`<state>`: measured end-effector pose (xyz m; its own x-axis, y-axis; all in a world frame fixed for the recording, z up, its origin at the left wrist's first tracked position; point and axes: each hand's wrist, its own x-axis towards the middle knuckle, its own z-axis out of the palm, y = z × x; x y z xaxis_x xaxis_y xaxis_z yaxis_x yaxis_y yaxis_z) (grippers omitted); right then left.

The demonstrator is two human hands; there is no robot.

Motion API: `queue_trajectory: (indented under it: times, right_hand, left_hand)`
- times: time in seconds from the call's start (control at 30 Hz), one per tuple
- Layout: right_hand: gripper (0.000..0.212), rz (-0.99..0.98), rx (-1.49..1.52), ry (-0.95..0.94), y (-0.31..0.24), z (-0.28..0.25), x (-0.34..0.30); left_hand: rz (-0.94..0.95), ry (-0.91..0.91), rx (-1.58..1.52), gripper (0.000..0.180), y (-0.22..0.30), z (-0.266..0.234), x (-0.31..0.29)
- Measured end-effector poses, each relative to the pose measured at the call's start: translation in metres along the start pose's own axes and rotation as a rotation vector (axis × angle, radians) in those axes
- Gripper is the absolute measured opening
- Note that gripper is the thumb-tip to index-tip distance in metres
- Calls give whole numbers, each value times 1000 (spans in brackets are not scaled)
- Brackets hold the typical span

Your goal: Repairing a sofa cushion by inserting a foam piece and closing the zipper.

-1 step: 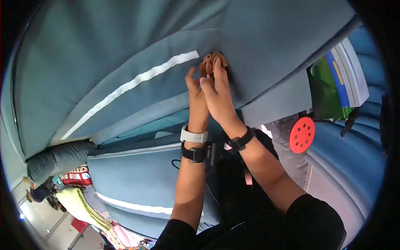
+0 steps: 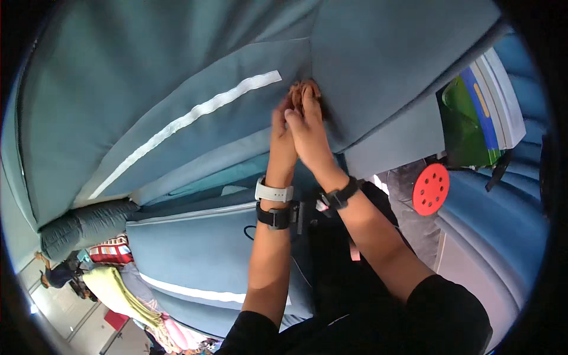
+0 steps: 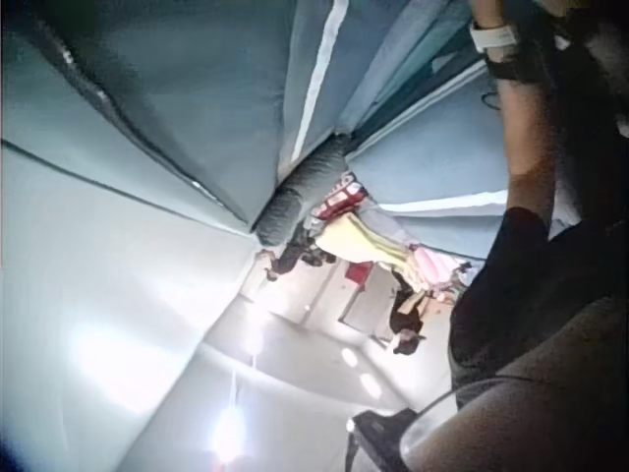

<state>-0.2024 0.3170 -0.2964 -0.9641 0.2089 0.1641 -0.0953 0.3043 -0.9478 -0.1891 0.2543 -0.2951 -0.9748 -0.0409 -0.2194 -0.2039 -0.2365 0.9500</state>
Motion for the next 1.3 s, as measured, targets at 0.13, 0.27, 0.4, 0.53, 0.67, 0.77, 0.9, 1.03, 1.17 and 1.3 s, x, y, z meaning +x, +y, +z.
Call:
queue_trajectory:
  times: [0.13, 0.27, 0.4, 0.53, 0.67, 0.77, 0.9, 1.03, 1.17, 1.3]
  right_hand:
    - [20, 1138, 839, -251, 105, 11, -11]
    - [8, 1262, 1193, 65, 127, 16, -6]
    - [3, 1194, 1220, 157, 86, 30, -3]
    - [13, 959, 1163, -25, 43, 13, 4]
    - [32, 797, 995, -411, -35, 13, 9]
    - [39, 872, 881, -618, -60, 28, -14]
    - [44, 1029, 714, -626, -30, 54, -31]
    - [36, 248, -122, -474, 64, 89, -43]
    - [43, -353, -844, -742, 64, 98, -62]
    - [44, -313, -727, -526, 41, 99, -66]
  left_hand:
    - [-79, -227, 583, 34, -63, -46, -17]
    - [-75, -118, 539, 30, -75, -63, -46]
    - [-279, 68, 382, 27, -85, -138, -85]
    - [-438, 270, -193, 26, -36, -141, -86]
    - [-351, 174, -129, 33, -14, -146, -55]
    - [-338, 82, -191, 37, 3, -140, -43]
    - [-388, -234, -94, 42, -30, -184, -22]
    - [-224, -205, 798, 40, -62, -232, 9]
    - [-19, 14, 1298, 35, -83, -262, -3]
    - [61, -36, 1077, 28, -78, -260, -4]
